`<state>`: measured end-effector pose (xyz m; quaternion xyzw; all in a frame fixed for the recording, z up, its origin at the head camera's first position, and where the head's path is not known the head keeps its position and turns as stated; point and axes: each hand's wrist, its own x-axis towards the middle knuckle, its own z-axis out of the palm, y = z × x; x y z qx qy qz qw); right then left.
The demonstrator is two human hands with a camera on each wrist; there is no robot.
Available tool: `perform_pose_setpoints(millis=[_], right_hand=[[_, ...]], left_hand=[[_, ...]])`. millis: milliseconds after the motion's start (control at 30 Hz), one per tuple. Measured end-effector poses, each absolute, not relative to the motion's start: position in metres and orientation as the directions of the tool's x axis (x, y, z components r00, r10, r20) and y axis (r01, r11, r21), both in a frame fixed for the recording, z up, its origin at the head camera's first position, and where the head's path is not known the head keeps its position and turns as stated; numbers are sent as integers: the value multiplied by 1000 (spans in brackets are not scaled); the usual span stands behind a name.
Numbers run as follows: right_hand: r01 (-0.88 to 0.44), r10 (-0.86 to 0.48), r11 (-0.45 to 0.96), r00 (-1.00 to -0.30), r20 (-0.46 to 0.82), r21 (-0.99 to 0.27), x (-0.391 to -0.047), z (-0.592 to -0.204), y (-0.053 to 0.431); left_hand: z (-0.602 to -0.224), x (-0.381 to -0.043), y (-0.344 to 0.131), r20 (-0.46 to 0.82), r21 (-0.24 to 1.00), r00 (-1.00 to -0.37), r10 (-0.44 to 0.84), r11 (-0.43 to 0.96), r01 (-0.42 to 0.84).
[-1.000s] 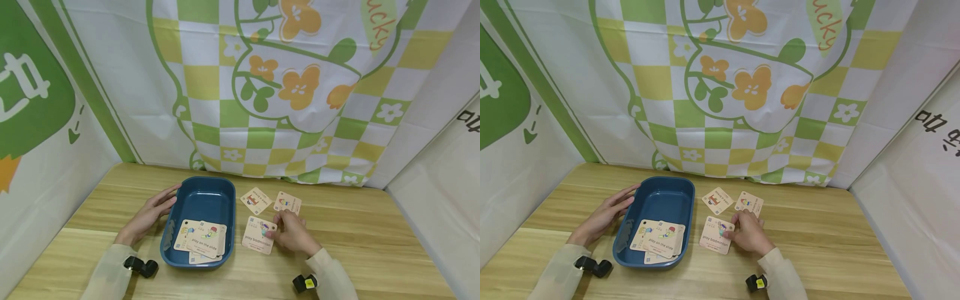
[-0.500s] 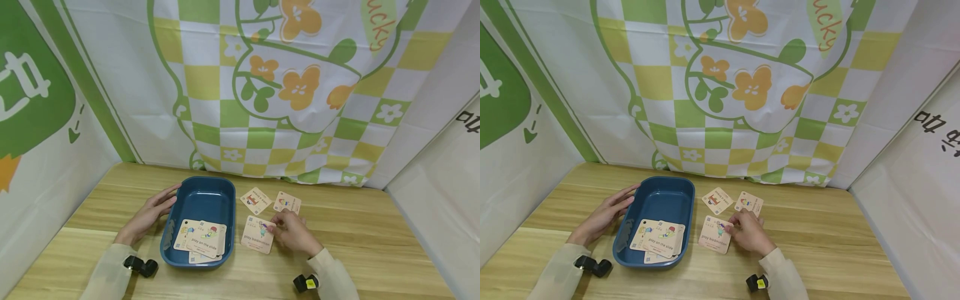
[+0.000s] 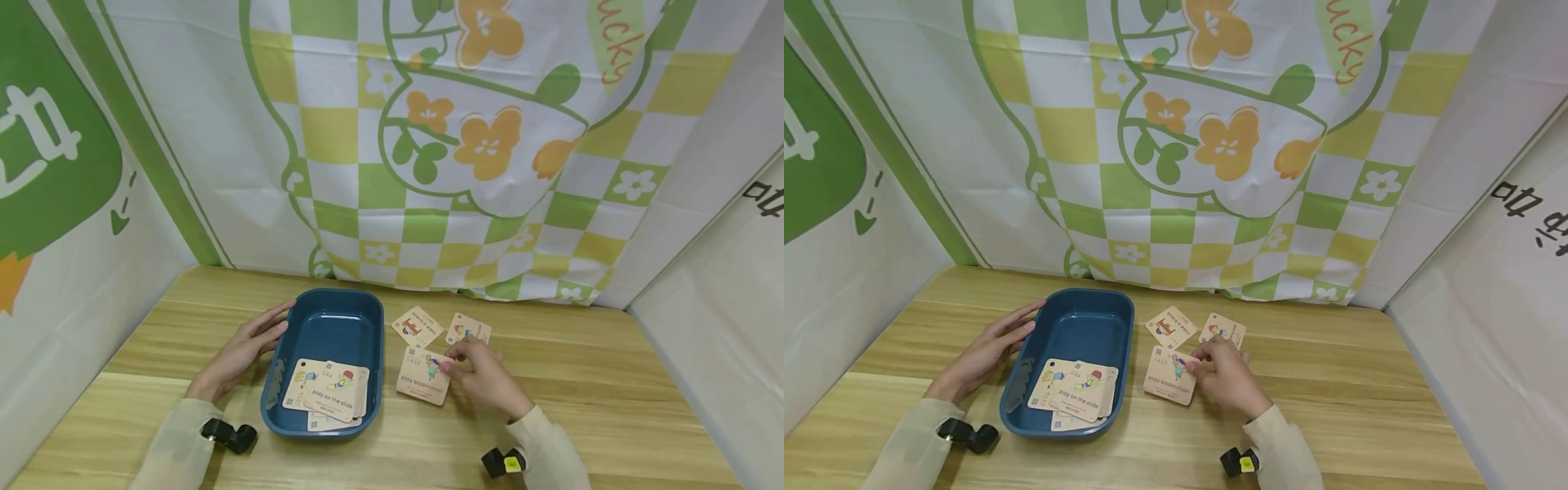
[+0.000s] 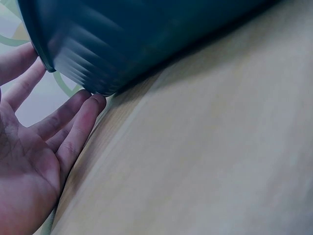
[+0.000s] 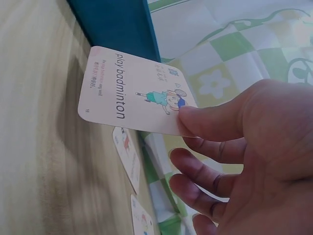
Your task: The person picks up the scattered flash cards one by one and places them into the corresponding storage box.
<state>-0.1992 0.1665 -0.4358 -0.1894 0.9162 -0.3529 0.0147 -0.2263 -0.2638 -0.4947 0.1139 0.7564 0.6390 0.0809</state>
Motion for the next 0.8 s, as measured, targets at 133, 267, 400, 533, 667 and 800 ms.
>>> perform_pose_setpoints(millis=[133, 267, 400, 533, 667, 800], right_hand=[[-351, -357, 656, -924, 135, -668, -198, -431, 167], [-364, -350, 643, -922, 165, -674, -196, -427, 166], [-358, -336, 640, -926, 172, -679, -194, -423, 165], [-358, -325, 634, -928, 184, -685, -191, -418, 164], [-377, -323, 624, -922, 213, -685, -189, -414, 164], [-392, -323, 609, -917, 236, -689, -188, -411, 163]], left_hand=[[-495, -226, -264, 28, 985, -961, 277, 157, 74], [-495, -226, -264, 30, 985, -960, 279, 155, 76], [-495, -227, -264, 29, 985, -960, 277, 156, 74], [-495, -227, -264, 24, 985, -961, 275, 159, 70], [-494, -227, -264, 24, 985, -961, 275, 160, 70], [-494, -227, -263, 22, 985, -961, 274, 161, 69]])
